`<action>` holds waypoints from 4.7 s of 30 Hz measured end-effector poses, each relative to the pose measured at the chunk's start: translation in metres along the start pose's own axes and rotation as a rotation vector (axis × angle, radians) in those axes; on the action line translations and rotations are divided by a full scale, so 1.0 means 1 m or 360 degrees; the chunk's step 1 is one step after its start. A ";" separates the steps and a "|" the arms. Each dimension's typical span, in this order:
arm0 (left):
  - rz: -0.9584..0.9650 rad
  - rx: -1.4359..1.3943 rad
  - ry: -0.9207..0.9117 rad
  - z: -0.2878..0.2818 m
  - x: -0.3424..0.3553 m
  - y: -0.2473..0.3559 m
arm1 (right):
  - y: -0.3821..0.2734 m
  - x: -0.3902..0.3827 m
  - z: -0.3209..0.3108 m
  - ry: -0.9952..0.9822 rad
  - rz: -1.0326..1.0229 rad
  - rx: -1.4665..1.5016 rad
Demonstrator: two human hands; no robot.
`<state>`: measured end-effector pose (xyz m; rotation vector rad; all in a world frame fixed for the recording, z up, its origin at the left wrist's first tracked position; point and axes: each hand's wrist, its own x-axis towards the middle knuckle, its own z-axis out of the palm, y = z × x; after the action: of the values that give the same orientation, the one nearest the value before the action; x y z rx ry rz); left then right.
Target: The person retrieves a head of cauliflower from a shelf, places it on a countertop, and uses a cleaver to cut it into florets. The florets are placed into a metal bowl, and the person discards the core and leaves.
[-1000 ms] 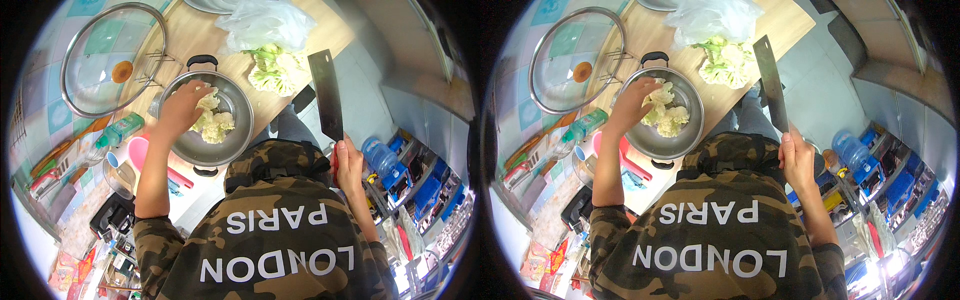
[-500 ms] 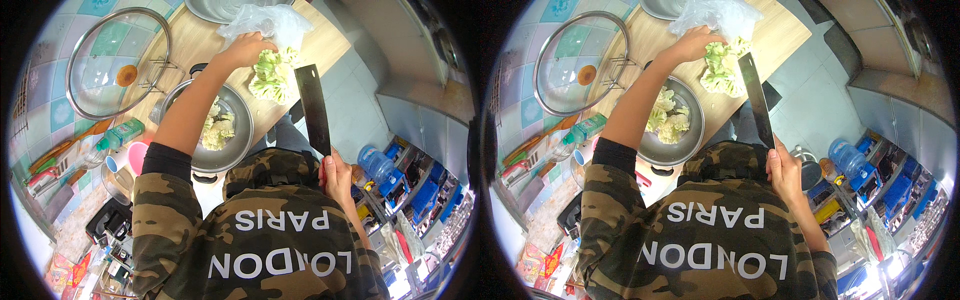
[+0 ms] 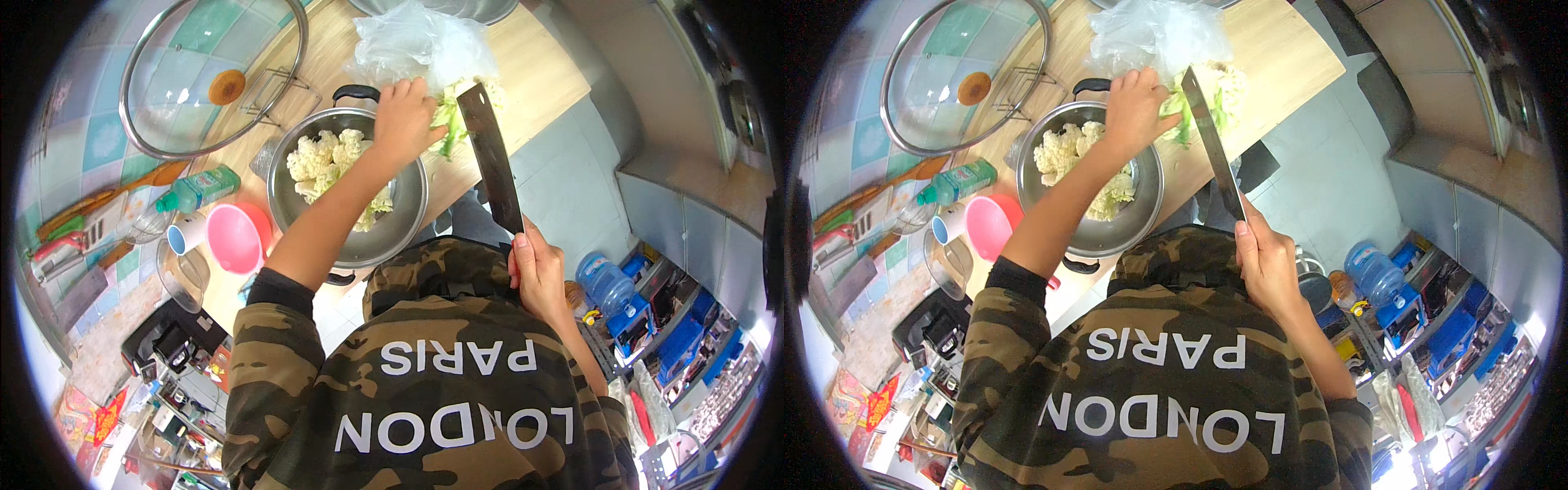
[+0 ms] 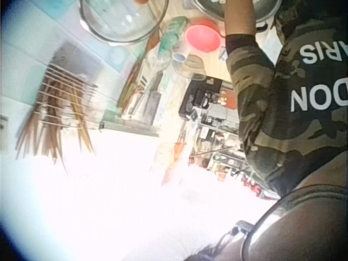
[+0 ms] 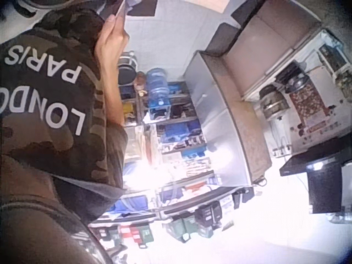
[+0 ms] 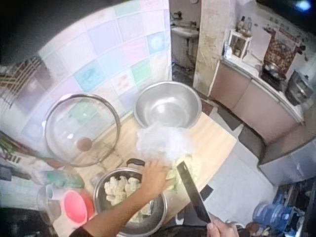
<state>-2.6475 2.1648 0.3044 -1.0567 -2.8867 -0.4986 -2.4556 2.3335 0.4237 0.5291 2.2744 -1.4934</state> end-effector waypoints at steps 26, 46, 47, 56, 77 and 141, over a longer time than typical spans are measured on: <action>-0.0584 -0.0289 0.0270 0.031 -0.040 0.025 | -0.013 0.025 0.007 -0.0017 0.0016 -0.0656; -0.0578 -0.0274 0.0254 0.027 -0.051 0.025 | -0.021 0.036 0.013 -0.0049 -0.0150 -0.1111; -0.0575 -0.0275 0.0261 0.027 -0.050 0.025 | -0.020 0.041 0.016 -0.0031 -0.0167 -0.1148; -0.0553 -0.0223 0.0261 0.027 -0.047 0.023 | 0.000 0.062 0.032 0.0104 -0.0310 -0.1219; -0.0984 -0.0998 0.0685 -0.028 -0.082 0.016 | -0.012 0.029 0.001 0.0024 0.0032 -0.0461; -0.0682 -0.0779 0.0294 -0.047 -0.024 0.002 | -0.008 0.064 -0.009 0.0217 -0.0062 -0.0432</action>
<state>-2.6314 2.1365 0.3461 -0.3623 -2.8798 -1.2938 -2.5156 2.3453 0.4019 0.5222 2.5531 -1.1693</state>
